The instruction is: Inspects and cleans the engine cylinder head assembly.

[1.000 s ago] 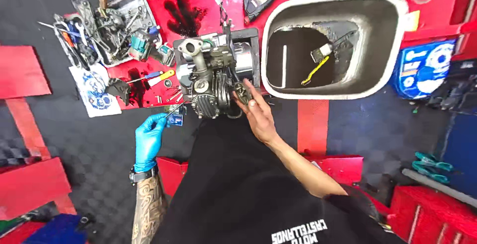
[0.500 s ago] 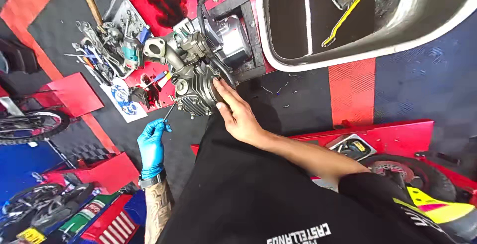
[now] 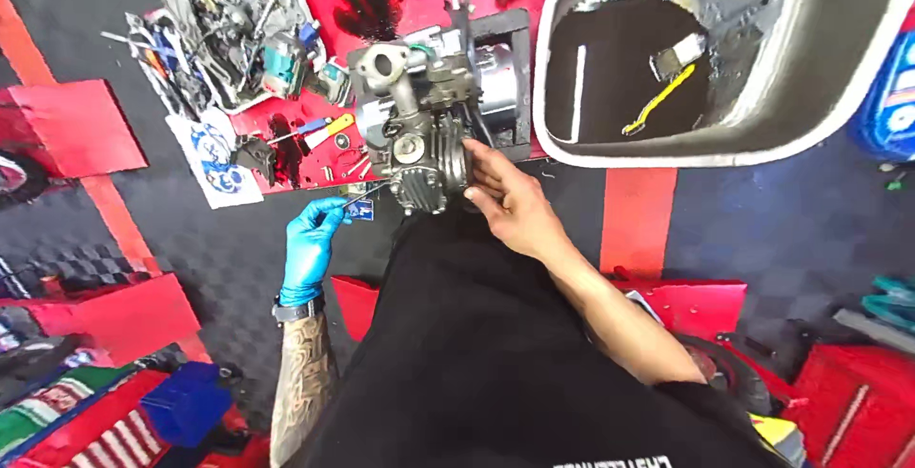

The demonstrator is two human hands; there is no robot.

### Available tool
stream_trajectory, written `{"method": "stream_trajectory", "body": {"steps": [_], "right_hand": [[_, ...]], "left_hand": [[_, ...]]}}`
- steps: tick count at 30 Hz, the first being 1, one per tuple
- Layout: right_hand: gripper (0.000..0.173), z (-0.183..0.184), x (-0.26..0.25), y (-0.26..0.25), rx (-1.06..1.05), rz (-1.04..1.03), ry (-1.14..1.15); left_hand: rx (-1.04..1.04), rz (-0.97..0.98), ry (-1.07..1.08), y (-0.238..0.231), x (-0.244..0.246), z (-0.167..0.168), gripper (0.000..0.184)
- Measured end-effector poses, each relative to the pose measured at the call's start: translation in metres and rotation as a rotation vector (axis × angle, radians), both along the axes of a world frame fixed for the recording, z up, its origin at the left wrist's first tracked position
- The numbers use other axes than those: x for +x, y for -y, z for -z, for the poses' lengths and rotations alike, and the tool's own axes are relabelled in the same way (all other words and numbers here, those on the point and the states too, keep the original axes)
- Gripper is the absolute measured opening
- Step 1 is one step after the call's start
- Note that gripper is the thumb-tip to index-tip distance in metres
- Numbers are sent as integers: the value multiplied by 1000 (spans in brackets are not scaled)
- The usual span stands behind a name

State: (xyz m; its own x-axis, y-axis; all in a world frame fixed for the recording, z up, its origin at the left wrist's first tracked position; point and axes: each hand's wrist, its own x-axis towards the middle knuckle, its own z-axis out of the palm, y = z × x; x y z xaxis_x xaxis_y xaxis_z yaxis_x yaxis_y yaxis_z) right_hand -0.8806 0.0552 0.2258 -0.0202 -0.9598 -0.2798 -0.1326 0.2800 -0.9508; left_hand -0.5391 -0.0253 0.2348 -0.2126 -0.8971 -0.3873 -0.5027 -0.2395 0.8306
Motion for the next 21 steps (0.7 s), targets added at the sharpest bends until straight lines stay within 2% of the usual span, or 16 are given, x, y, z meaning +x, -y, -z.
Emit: {"method": "stream_trajectory", "body": {"steps": [6,10,12,16,21], "right_hand": [[65,-2,-11,9,21,-124,-56],[80,-1,-11,7,15,-171,-16],[78,-2,-7,6,-33,-164,-126],[72,-6,-5,8,-38,-248,-374],[64,-15,-15,16,10,-322,-404]], "left_hand": [[-44,17,-63,6,2,20,21],[-89,-38,-209,4,2,33,21],[-129,-73,-266,1,-2,39,21],[-86,-159,-257,-25,-4,30,20],[-82,-171,-275,-29,-4,32,20]]}}
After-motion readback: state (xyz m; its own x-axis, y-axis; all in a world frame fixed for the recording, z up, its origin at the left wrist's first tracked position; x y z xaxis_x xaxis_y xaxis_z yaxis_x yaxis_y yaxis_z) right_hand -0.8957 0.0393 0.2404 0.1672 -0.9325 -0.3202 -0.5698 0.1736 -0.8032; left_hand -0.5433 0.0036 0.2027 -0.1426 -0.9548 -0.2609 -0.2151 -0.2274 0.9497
